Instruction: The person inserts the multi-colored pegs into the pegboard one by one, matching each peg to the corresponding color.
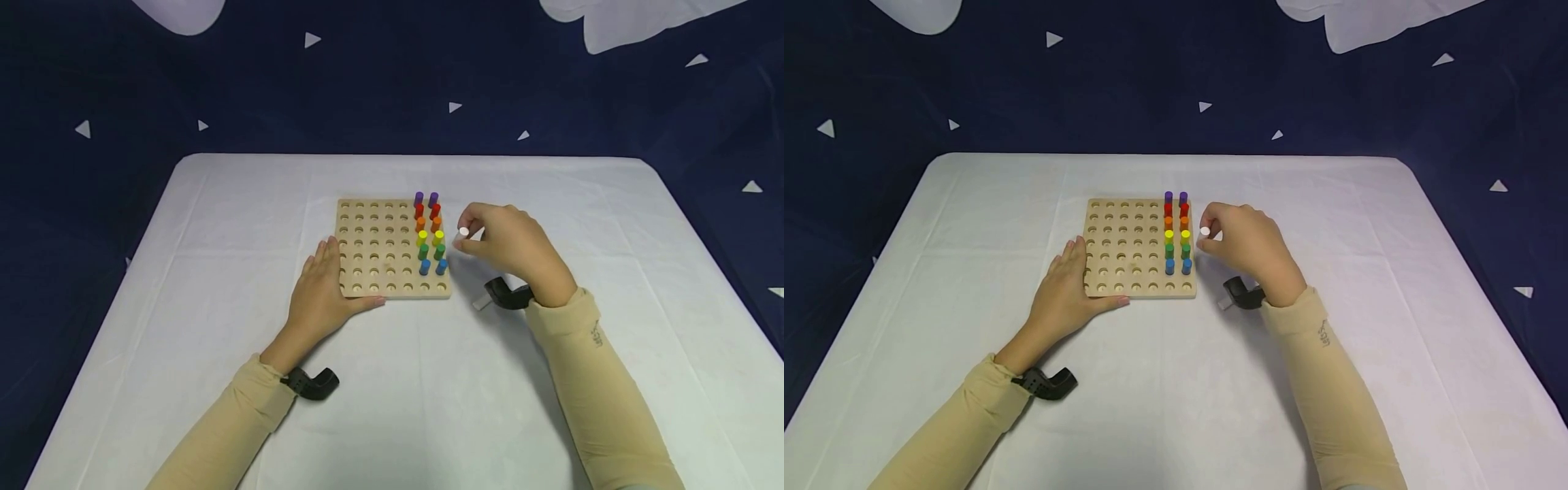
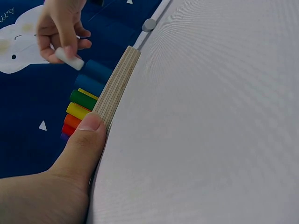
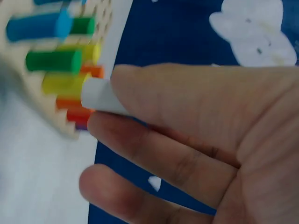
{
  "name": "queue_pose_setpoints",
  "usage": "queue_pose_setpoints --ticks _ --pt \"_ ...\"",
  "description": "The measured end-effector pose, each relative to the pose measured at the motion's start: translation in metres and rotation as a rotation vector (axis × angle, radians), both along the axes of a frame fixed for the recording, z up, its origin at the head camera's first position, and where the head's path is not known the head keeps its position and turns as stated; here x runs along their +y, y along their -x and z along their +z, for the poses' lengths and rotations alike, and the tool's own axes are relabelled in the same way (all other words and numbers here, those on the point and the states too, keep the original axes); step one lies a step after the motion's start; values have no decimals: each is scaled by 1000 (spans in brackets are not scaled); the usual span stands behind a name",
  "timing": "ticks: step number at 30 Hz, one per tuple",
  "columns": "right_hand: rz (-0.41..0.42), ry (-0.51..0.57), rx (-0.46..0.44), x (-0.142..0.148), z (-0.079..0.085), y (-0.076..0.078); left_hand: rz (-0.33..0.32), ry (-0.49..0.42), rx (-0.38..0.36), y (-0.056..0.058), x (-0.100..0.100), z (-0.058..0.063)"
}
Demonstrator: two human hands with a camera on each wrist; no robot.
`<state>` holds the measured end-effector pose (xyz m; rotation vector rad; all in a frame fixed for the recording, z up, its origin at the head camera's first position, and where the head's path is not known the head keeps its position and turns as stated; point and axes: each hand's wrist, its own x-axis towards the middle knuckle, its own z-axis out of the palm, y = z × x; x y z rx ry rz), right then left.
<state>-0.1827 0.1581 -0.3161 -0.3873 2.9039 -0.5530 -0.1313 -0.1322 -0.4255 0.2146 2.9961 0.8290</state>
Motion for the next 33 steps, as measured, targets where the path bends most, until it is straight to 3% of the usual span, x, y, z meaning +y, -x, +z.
queue_pose_setpoints --ticks 14,22,33 --pt "188 39 31 -30 -4 -19 0 1 -5 0 -1 0" --pt "212 33 -17 -35 -7 -23 2 1 -1 0 -1 -1" --pt "260 -97 -29 -45 -13 -27 1 2 7 0 -1 0"
